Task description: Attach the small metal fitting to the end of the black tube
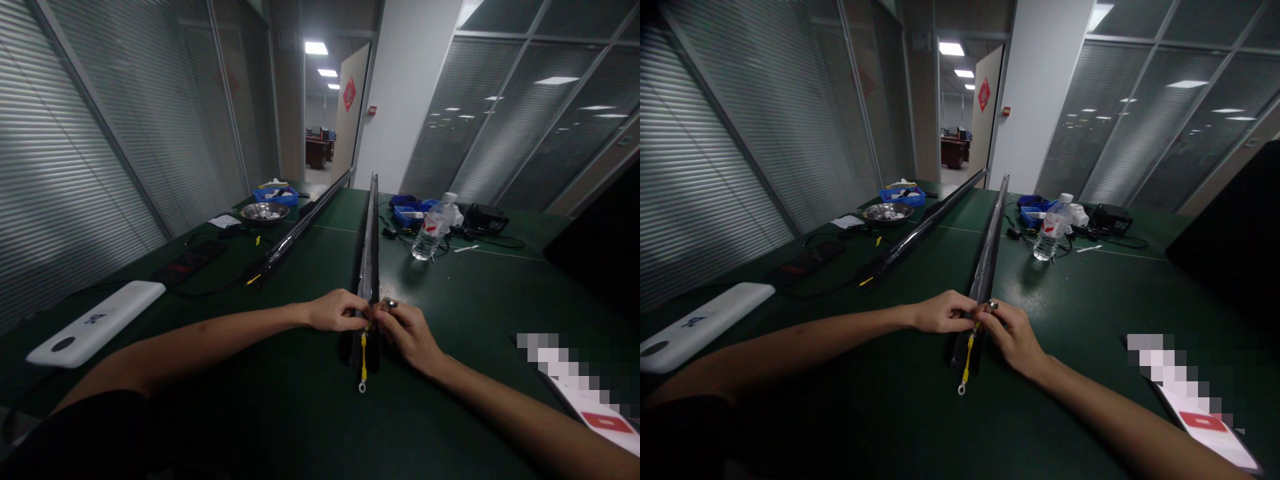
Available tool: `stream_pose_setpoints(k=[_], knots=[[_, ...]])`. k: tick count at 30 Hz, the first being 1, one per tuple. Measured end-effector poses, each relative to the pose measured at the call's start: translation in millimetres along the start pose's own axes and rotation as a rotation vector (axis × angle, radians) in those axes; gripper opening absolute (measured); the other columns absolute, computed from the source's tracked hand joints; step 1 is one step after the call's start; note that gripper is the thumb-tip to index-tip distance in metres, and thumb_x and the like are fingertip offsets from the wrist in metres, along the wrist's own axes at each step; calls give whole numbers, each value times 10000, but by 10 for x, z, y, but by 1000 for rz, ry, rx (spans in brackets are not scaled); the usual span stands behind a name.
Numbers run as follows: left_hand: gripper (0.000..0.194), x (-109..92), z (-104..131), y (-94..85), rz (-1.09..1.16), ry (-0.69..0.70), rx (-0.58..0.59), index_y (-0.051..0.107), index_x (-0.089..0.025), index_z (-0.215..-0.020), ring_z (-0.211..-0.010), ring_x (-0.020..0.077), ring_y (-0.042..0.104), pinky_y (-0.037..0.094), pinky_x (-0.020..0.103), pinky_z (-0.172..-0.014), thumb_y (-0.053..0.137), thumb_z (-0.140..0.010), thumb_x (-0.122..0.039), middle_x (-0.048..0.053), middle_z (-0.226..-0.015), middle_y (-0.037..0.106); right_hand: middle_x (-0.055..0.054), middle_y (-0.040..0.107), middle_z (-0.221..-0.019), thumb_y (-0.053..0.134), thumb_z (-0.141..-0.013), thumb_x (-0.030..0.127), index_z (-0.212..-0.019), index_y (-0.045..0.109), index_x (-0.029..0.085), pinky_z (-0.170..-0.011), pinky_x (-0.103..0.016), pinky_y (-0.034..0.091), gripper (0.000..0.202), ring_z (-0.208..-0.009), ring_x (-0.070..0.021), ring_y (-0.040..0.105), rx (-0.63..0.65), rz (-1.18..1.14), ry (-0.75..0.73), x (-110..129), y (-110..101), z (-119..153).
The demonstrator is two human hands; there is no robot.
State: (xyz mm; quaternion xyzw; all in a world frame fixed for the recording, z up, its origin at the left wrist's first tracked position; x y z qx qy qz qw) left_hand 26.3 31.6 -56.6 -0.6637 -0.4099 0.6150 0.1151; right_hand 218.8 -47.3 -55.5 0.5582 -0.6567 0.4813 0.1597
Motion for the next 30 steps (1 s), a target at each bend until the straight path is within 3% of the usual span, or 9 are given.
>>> stream_pose_setpoints(k=[7,15,22,30], knots=[[155,-14,0,-2,7,-19,6,722,-119,-1003,-627,89,473,341,179,-583,657,-968,-255,-5,-800,581,-10,614,-705,518,-1094,433,-902,733,181,-542,-261,438,383,-560,-145,535,-4,-14,7,13,10,-14],[146,-48,0,-20,22,-22,8,712,-120,-975,-636,89,490,357,176,-587,672,-958,-260,0,-818,585,-17,623,-779,484,-1112,369,-935,732,191,-548,-260,428,352,-572,-138,536,35,-52,-5,-49,22,8],[158,-16,-2,-15,23,-8,23,706,-123,-988,-636,91,499,358,183,-585,668,-967,-276,1,-831,578,-30,640,-771,515,-1099,366,-722,628,197,-585,-265,455,428,-608,-149,572,14,-52,-23,-70,19,-7],[184,19,3,-4,15,2,17,716,-123,-999,-638,95,475,342,183,-581,662,-972,-296,2,-811,566,8,578,-624,543,-1074,475,-701,620,183,-453,-229,378,480,-480,-114,495,17,-83,88,-75,33,8]])
Point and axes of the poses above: each hand's wrist, its own z-axis away from the middle knuckle, its own y-axis out of the palm, x = y × z, the point moved 2 cm from there along -z, towards the middle knuckle
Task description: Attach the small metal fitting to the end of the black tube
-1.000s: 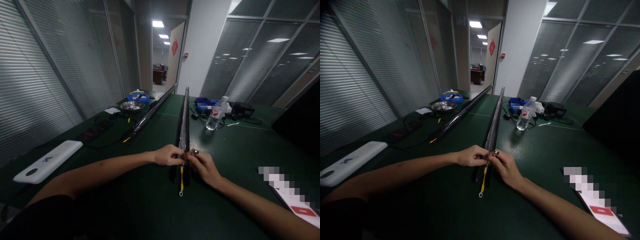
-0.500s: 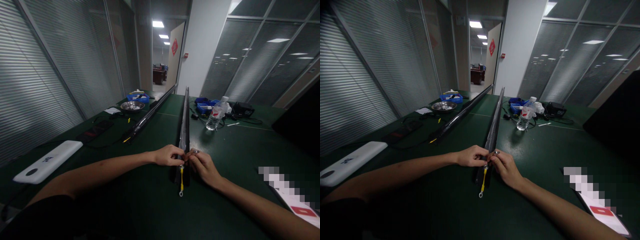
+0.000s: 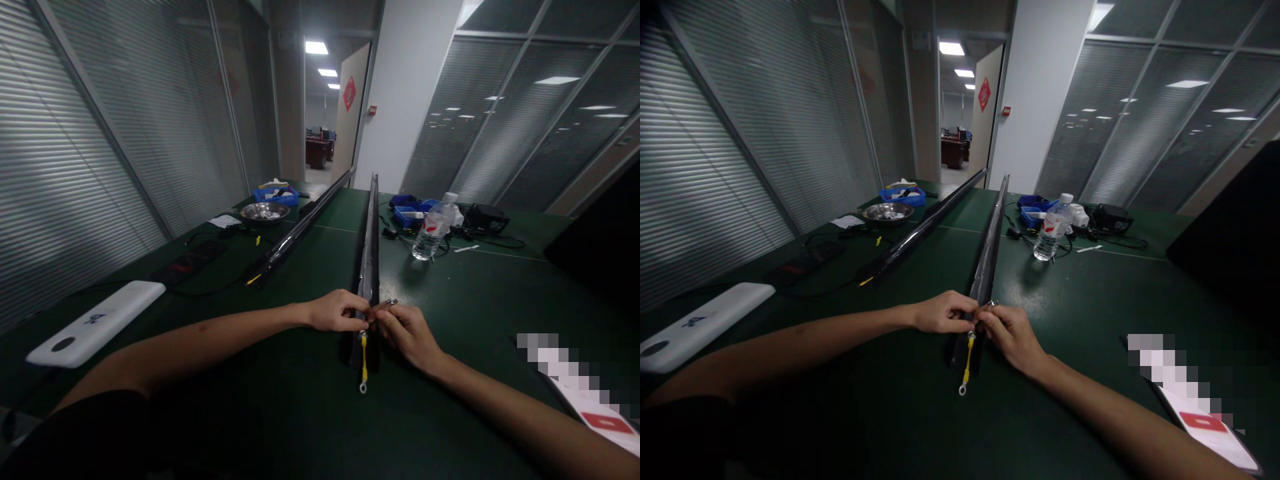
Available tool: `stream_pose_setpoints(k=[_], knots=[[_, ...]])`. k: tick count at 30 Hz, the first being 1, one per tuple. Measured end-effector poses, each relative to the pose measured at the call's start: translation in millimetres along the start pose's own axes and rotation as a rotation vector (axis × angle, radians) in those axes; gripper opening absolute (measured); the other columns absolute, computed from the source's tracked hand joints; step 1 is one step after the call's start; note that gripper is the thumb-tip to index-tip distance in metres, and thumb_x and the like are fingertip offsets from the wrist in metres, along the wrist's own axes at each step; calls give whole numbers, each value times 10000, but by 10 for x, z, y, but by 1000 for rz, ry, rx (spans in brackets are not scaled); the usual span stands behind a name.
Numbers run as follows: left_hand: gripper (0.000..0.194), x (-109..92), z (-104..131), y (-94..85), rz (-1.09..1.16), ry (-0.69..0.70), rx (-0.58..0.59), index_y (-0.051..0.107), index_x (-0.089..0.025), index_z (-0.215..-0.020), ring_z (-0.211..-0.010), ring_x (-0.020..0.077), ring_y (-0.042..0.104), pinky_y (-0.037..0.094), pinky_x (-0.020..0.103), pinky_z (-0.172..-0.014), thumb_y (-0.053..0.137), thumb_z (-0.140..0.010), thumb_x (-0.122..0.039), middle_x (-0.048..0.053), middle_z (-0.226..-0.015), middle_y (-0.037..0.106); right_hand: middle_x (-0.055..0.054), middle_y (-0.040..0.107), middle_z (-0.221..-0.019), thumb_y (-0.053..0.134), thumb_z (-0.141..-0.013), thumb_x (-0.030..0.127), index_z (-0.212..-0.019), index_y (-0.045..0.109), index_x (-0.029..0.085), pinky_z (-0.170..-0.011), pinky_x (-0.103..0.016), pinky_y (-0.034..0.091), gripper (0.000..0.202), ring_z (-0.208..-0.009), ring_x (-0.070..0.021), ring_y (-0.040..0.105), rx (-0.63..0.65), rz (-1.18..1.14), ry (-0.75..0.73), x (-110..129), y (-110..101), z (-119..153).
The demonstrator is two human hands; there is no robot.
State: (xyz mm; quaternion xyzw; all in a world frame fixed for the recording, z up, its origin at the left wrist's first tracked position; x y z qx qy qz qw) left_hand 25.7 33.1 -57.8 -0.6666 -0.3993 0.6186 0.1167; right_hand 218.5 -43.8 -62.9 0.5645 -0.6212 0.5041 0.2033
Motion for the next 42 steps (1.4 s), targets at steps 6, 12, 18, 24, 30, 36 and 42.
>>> stream_pose_setpoints(k=[6,12,18,24,30,36,42], knots=[[194,-12,-5,-2,0,-7,3,729,-122,-1031,-634,91,479,336,184,-586,664,-968,-294,0,-812,578,21,558,-620,517,-1083,483,-782,648,172,-476,-228,401,452,-485,-111,496,8,-6,-7,-3,8,3],[187,-32,-4,-6,5,0,-1,733,-117,-1025,-628,85,479,339,185,-589,671,-966,-283,2,-826,592,20,555,-627,500,-1094,454,-775,632,181,-511,-238,425,440,-519,-123,534,16,19,-31,20,1,-4],[177,-48,-6,-7,14,-30,3,744,-128,-1034,-637,88,485,343,181,-590,683,-964,-279,4,-829,609,24,555,-633,489,-1104,424,-807,642,180,-531,-248,427,413,-526,-124,534,24,20,-38,-10,4,4],[178,-51,-6,-13,10,-28,8,747,-132,-1028,-645,91,490,345,183,-598,688,-968,-288,5,-834,614,29,556,-641,488,-1107,400,-829,641,184,-522,-242,426,384,-517,-119,538,36,3,-39,-29,9,11],[180,-43,-9,-14,9,-18,13,747,-130,-1040,-655,95,500,345,188,-605,682,-975,-286,6,-842,611,33,547,-621,492,-1104,414,-825,643,182,-516,-240,418,393,-511,-118,530,26,14,-29,-4,13,1],[194,-44,-10,-10,20,-32,14,748,-134,-1053,-665,96,504,348,190,-613,681,-980,-301,18,-877,640,26,558,-625,503,-1100,416,-775,619,189,-526,-247,416,413,-523,-123,527,20,37,-25,-26,14,-3],[189,-61,-13,-15,30,-37,18,750,-133,-1057,-639,86,494,345,184,-596,688,-981,-295,17,-879,644,16,570,-634,501,-1100,423,-697,570,196,-539,-251,421,467,-540,-127,540,18,47,-24,-8,4,3]])
Point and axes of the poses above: each hand's wrist, its own z-axis away from the middle knuckle, its own y-axis out of the palm, x = y × z, the point moved 2 cm from there along -z, towards the middle knuckle
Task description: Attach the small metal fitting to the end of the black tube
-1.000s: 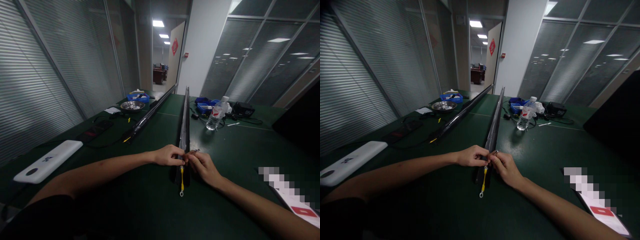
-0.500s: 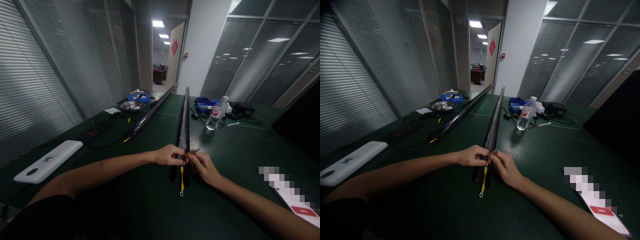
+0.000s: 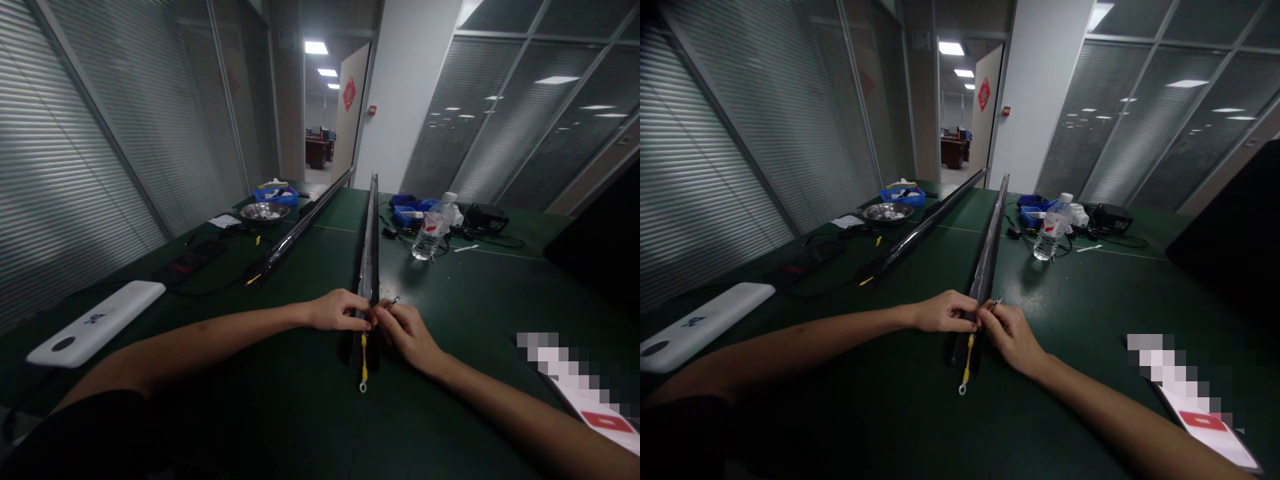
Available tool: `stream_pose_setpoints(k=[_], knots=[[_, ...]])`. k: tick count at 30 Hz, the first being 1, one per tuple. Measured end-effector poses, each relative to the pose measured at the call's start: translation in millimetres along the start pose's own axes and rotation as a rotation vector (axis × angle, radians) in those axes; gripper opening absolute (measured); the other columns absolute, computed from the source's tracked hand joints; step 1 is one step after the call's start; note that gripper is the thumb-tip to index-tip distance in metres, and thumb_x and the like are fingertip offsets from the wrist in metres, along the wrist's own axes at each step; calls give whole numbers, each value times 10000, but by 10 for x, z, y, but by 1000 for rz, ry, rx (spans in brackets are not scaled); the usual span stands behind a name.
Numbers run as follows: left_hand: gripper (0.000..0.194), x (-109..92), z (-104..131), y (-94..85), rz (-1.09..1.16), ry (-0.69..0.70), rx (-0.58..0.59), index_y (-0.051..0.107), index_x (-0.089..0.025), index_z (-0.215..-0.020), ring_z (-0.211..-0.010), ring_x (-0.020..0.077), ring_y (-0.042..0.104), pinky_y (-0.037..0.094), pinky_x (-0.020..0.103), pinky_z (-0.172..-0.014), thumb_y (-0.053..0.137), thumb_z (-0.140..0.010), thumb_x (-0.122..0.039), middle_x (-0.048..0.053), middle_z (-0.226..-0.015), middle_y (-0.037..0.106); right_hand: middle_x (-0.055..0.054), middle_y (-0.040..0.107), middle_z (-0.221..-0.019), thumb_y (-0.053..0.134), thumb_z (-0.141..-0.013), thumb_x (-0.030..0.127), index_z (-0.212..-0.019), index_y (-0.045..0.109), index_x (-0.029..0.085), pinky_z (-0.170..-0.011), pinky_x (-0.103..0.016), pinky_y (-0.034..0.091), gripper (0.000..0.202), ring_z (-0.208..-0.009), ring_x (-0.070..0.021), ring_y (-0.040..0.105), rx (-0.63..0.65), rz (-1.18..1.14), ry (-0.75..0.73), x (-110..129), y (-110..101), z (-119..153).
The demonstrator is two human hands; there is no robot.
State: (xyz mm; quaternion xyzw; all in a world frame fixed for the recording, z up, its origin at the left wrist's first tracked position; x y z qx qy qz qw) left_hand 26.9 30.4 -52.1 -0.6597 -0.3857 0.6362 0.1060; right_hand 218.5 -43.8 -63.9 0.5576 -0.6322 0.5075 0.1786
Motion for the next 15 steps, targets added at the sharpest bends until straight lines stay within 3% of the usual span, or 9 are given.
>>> stream_pose_setpoints(k=[15], knots=[[205,21,-9,1,36,9,-15,747,-135,-1020,-659,94,513,354,190,-598,712,-978,-332,12,-874,634,-6,590,-670,475,-1088,537,-715,598,187,-534,-258,441,525,-547,-133,558,-1,14,50,3,4,-9]])
Point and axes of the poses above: each hand's wrist, its own z-axis away from the middle knuckle, its own y-axis out of the palm, x = y × z, the point moved 2 cm from there along -z, towards the middle knuckle
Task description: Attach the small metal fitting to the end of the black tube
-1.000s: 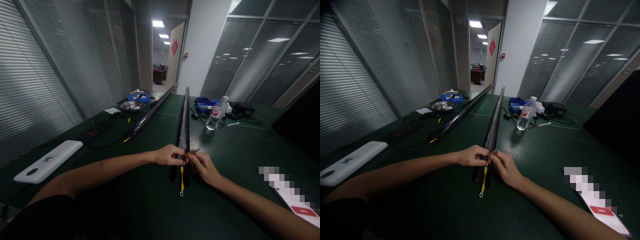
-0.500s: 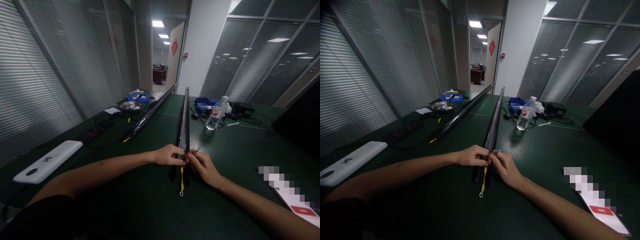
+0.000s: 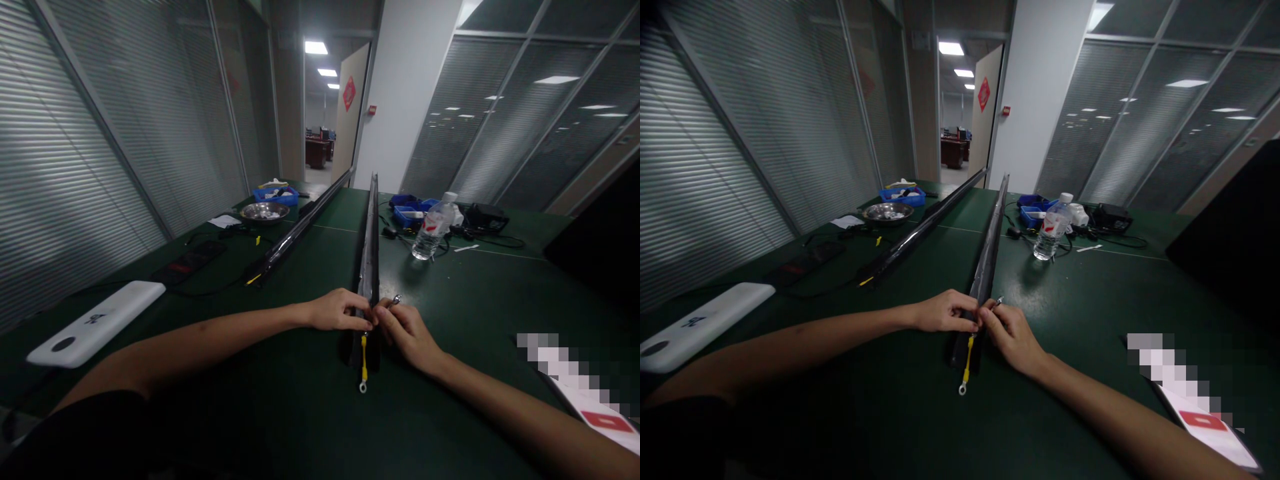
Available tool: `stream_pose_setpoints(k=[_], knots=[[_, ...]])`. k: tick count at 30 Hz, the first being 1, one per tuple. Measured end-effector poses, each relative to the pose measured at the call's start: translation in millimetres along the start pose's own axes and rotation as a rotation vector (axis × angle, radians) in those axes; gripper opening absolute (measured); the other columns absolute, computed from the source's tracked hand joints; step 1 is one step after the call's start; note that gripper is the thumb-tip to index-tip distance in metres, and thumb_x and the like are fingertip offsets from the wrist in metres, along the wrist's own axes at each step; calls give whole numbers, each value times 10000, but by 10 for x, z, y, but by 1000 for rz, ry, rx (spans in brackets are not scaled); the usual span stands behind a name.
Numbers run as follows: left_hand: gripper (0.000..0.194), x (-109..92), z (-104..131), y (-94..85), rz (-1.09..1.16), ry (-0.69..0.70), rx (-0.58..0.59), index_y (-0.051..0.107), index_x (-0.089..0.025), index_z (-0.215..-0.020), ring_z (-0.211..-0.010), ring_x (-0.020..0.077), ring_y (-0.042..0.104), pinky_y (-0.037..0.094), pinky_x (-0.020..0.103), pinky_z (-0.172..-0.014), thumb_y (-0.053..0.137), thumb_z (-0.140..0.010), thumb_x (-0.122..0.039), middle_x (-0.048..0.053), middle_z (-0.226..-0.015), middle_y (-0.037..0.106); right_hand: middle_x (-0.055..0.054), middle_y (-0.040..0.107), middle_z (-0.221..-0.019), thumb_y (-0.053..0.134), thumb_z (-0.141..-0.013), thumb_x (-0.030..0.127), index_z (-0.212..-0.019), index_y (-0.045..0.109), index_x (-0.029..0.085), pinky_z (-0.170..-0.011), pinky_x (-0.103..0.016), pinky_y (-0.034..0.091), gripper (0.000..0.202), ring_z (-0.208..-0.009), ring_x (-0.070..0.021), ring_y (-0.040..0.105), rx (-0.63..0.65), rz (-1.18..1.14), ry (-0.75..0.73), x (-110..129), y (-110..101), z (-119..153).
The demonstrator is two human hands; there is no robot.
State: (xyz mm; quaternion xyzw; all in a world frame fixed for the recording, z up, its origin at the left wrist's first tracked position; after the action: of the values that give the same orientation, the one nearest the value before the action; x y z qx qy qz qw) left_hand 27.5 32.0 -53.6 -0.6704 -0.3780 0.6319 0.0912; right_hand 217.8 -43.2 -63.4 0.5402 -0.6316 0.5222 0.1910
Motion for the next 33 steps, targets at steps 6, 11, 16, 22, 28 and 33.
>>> stream_pose_setpoints(k=[6,11,16,22,28,33], knots=[[272,28,-3,10,22,-13,-15,732,-120,-967,-684,104,513,341,199,-600,721,-969,-391,19,-870,635,10,578,-670,447,-1106,506,-787,619,184,-536,-258,440,486,-537,-127,540,19,-16,8,-2,6,4],[335,43,5,19,45,-17,-17,707,-112,-906,-665,105,499,335,206,-594,702,-977,-440,4,-802,604,17,563,-643,420,-1119,489,-771,595,189,-551,-257,444,491,-545,-128,541,27,-1,-18,34,2,-1],[312,51,2,16,40,4,-10,711,-114,-920,-678,106,510,342,207,-607,692,-989,-418,8,-822,616,20,559,-643,418,-1119,492,-868,656,179,-538,-260,436,466,-534,-130,533,33,8,-35,72,-8,-4],[286,55,-8,11,44,22,-8,738,-117,-947,-745,129,552,381,211,-659,689,-994,-395,25,-866,649,20,545,-661,412,-1119,500,-932,667,178,-545,-261,445,451,-543,-135,535,52,-32,-5,60,-5,13],[273,47,-10,5,70,39,1,745,-114,-956,-777,141,571,402,217,-686,677,-1005,-374,33,-879,656,19,539,-633,424,-1113,512,-823,628,189,-542,-265,450,479,-540,-139,531,37,-46,-4,43,-3,22],[270,66,-8,14,68,32,0,741,-108,-984,-725,124,546,374,210,-640,668,-1011,-367,23,-856,636,-2,570,-656,466,-1095,518,-697,565,205,-550,-271,457,516,-558,-146,545,0,-43,-22,35,-8,14]])
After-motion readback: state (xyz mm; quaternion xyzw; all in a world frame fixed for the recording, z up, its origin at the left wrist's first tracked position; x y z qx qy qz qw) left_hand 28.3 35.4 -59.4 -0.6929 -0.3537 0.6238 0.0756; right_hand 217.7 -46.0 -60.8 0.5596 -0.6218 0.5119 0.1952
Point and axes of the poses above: each hand's wrist, its own z-axis away from the middle knuckle, its own y-axis out of the palm, x = y × z, the point moved 2 cm from there along -z, towards the middle knuckle
